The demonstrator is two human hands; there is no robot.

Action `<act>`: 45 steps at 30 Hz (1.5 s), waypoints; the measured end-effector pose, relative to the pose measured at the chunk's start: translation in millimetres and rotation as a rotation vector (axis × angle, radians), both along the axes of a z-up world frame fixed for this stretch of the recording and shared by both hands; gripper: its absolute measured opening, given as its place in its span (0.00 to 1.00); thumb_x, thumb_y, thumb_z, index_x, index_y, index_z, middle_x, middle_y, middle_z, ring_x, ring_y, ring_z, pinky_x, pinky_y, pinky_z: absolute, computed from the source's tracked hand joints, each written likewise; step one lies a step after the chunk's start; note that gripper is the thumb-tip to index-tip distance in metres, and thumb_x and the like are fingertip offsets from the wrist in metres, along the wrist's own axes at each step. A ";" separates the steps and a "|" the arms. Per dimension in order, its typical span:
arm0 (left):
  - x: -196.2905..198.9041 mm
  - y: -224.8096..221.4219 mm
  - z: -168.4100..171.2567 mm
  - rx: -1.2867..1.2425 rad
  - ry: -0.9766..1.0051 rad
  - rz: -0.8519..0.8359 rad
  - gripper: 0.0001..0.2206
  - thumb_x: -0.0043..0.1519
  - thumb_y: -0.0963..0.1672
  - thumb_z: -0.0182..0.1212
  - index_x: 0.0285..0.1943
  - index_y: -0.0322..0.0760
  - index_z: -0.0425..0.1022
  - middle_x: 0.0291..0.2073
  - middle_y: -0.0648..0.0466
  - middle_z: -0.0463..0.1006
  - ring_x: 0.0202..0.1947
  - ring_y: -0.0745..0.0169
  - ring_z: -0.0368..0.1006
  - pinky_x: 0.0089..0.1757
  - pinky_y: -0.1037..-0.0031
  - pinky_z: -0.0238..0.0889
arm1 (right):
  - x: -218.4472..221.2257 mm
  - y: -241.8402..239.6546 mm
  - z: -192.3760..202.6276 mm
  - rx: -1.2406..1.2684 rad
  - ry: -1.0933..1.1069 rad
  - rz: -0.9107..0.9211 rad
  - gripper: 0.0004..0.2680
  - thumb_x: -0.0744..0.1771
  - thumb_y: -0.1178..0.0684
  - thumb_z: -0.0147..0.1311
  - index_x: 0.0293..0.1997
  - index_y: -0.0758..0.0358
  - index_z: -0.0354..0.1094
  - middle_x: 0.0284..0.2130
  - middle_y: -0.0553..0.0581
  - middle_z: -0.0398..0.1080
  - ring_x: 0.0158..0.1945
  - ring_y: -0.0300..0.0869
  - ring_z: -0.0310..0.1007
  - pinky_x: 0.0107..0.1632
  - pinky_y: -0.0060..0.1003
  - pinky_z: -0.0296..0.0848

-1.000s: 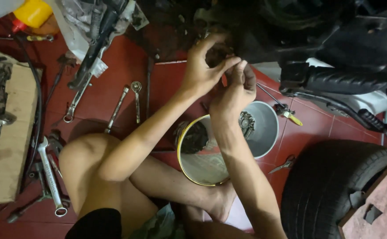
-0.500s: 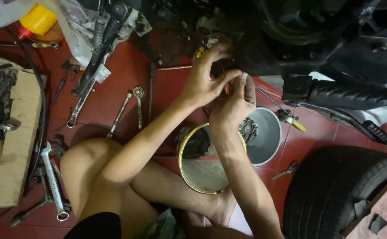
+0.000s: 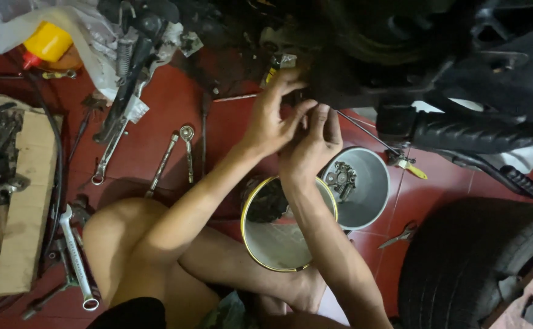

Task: The person is disassembling exterior components of a motorcycle, removing screws with tools and handling the parts for cleaning.

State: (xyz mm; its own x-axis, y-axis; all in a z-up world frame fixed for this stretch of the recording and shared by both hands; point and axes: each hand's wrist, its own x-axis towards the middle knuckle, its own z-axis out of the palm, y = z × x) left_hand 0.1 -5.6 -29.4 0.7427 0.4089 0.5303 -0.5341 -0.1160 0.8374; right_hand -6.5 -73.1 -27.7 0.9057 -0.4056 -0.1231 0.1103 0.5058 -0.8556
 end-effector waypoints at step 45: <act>12.2 6.4 3.3 0.233 -0.046 0.161 0.13 0.61 0.44 0.72 0.48 0.32 0.75 0.40 0.44 0.73 0.42 0.35 0.74 0.45 0.54 0.70 | 16.3 -23.4 -1.0 0.326 0.252 0.282 0.03 0.70 0.55 0.53 0.37 0.56 0.68 0.35 0.57 0.72 0.43 0.54 0.76 0.45 0.50 0.77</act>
State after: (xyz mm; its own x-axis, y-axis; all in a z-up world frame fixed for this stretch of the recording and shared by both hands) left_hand 12.3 0.8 -26.1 0.6512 0.3827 0.6554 -0.5300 -0.3888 0.7536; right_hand 9.7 -96.5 -28.8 0.9003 -0.0535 -0.4319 -0.2588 0.7321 -0.6301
